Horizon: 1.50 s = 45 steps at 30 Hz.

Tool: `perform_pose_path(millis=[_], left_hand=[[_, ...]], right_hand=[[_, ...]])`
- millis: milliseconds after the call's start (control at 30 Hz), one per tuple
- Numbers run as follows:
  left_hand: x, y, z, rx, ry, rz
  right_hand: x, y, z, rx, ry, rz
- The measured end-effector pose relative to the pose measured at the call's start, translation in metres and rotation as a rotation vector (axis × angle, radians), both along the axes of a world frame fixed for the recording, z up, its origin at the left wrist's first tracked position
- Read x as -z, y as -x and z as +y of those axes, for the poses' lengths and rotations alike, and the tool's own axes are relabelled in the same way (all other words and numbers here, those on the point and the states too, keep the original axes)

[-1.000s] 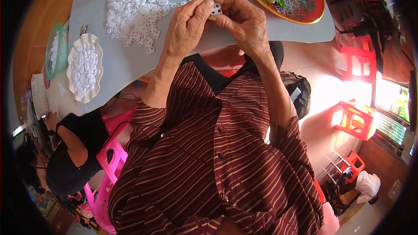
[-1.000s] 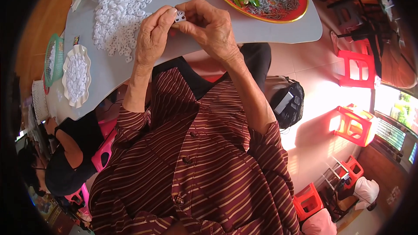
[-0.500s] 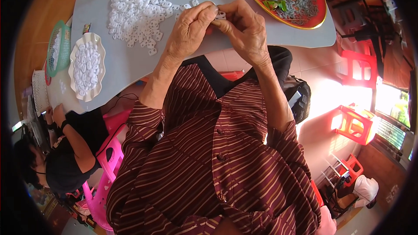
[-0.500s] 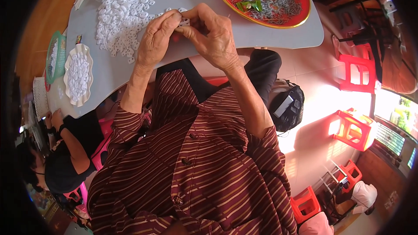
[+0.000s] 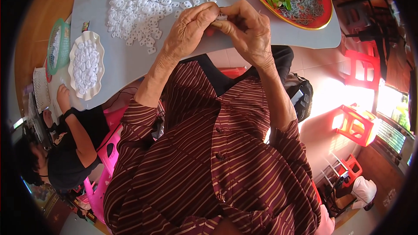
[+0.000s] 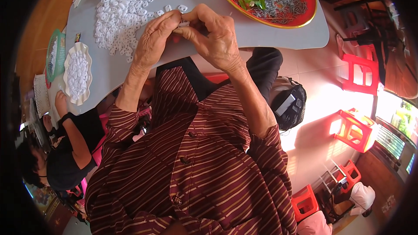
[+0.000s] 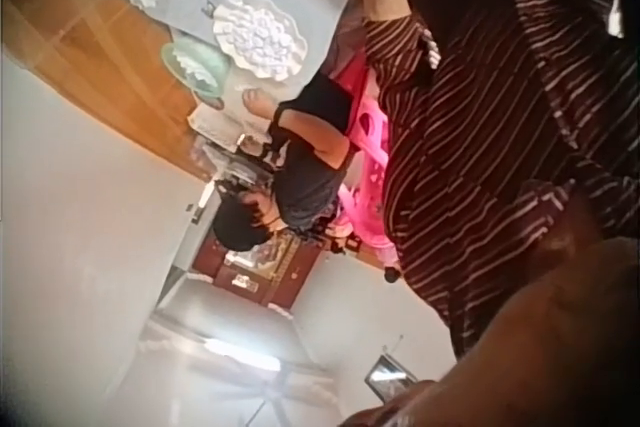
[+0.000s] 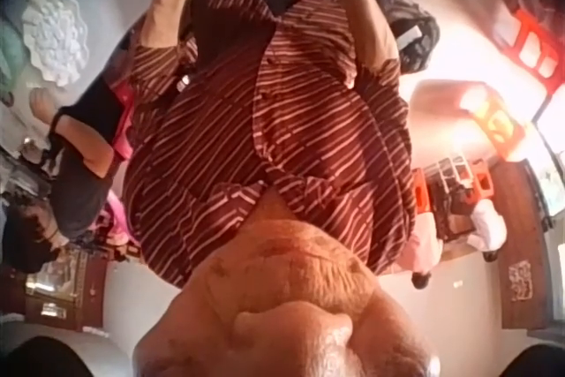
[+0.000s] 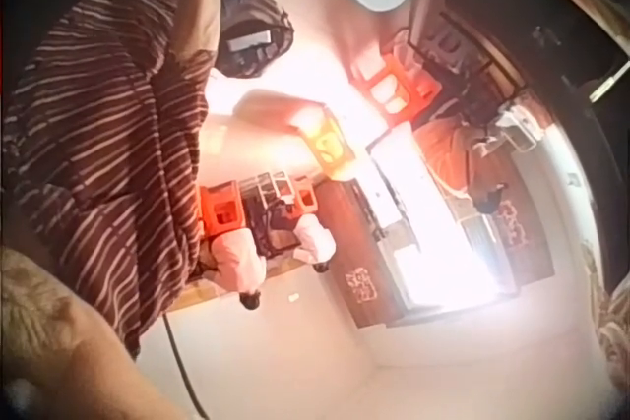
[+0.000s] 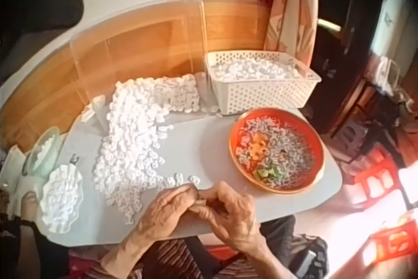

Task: Assembling small plastic components by manually inserting small brown pieces into white plastic rings.

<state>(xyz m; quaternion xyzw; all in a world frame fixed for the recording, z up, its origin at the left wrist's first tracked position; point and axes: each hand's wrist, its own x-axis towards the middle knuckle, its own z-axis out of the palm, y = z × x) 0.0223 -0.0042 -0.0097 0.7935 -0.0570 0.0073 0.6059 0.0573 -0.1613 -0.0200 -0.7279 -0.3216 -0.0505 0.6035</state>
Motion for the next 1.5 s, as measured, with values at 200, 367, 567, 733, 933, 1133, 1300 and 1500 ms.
perform_pose_path(millis=[200, 367, 567, 733, 933, 1133, 1300, 1500], left_hand=[[0.003, -0.004, 0.004, 0.029, -0.049, -0.017], [0.008, -0.007, 0.004, 0.006, 0.023, -0.027], [0.003, -0.004, 0.000, -0.060, 0.061, -0.067], [-0.007, 0.006, -0.003, -0.007, 0.115, -0.109], [-0.009, 0.015, -0.009, -0.086, 0.312, -0.098], [-0.006, 0.024, -0.009, -0.160, 0.469, -0.015], [0.009, 0.028, 0.000, -0.181, 0.507, 0.008], [0.010, 0.027, -0.001, -0.142, 0.553, 0.052]], right_hand=[[0.003, -0.002, 0.003, 0.029, -0.025, -0.040], [0.007, -0.003, 0.003, 0.014, -0.064, 0.098], [-0.004, -0.004, 0.002, -0.038, -0.140, 0.169], [-0.016, 0.002, 0.000, -0.015, -0.145, 0.349], [-0.075, -0.080, -0.008, 0.197, -0.083, 0.024], [-0.110, -0.185, -0.012, 0.454, -0.219, 0.214], [-0.065, -0.124, 0.030, 0.146, 0.238, 0.096], [-0.044, -0.092, 0.039, -0.199, 0.668, -0.112]])
